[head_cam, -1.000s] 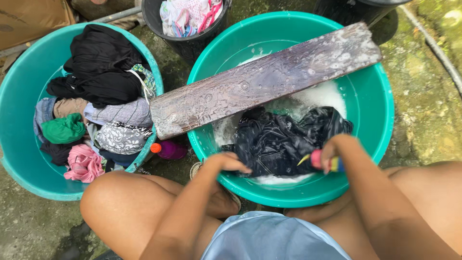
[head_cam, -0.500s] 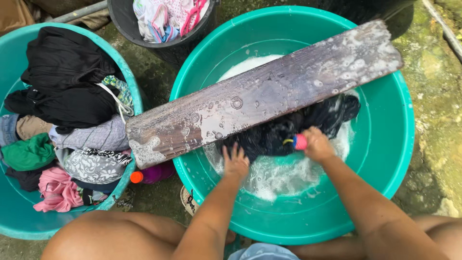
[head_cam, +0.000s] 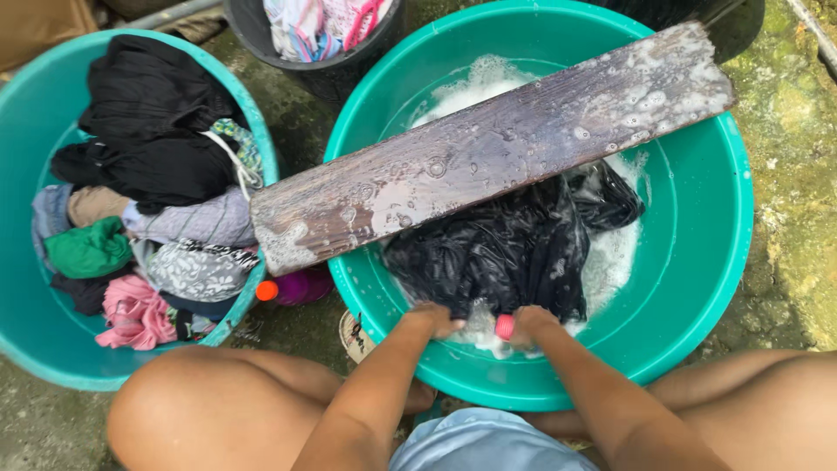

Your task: The person scrubs several items of clothing by hand in green basins, using a wooden washboard and a brush to clean a green shirt and a pair of dark pants.

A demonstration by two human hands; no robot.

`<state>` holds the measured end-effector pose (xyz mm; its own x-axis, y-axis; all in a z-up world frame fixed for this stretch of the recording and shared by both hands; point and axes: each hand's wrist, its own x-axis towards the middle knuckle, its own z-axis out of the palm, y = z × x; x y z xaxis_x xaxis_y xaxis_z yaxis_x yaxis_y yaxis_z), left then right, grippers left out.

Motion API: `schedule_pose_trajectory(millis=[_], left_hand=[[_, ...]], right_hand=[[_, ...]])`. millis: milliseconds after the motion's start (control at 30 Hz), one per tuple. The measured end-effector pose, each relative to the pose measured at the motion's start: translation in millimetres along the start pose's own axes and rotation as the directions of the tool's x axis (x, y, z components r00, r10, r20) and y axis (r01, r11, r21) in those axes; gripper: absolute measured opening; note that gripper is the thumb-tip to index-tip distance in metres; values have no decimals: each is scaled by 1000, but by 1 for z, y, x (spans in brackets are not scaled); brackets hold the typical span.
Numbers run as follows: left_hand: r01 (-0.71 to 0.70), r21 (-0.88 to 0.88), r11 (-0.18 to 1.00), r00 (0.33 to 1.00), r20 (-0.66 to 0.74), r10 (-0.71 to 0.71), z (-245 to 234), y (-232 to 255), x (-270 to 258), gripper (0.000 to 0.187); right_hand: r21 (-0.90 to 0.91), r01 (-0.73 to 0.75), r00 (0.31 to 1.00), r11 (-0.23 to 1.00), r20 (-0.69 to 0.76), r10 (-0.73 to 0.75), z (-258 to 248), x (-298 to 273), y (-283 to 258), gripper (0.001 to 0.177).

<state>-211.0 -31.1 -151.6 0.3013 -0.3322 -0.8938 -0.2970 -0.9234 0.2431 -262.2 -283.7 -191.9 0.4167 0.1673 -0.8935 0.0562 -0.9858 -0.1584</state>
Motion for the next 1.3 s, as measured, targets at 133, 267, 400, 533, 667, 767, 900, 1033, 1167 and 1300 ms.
schedule_pose_trajectory(millis=[133,267,400,533,667,767,900,1033,1167,1300], left_hand=[[-194,-681,706,940,-335,-65,-4,21,-35,79],[-496,-806,322,769,-581,-268,-90,20,-102,60],[-743,-667,-55,644,-691,-328,-135,-15,-218,44],[-943,-276,-186,328,-864,-382,-134,-10,-294,37],[-999,-44,16,29,-845,-535,-144,-7,-309,37],[-953,-189,237,-28,-722,-691,-154,-28,-273,40],[-618,-582,529,75,-713,-697,-159,-84,-169,44],[-303,-741,600,259,-670,-696,-150,-127,-94,41],[-462,-669,582,138,-703,-698,-140,-118,-91,40],[-710,-592,-381,682,-444,-581,-164,-84,-149,44]], right_hand=[[826,-53,998,561,57,10,-51,-48,50,47],[890,455,845,21,-439,304,-130,-115,101,31],[461,884,364,83,-788,497,-199,-231,129,37],[185,963,63,195,-862,503,-243,-312,134,30],[-10,969,-141,248,-846,514,-302,-324,115,34],[0,627,-399,779,-859,321,-336,-278,108,36],[297,157,346,942,-910,229,-358,-153,116,50],[86,-439,-138,894,-990,28,-338,-79,141,71],[711,669,487,216,-639,595,-321,-102,134,40],[632,745,475,212,-727,496,-292,-127,101,40]])
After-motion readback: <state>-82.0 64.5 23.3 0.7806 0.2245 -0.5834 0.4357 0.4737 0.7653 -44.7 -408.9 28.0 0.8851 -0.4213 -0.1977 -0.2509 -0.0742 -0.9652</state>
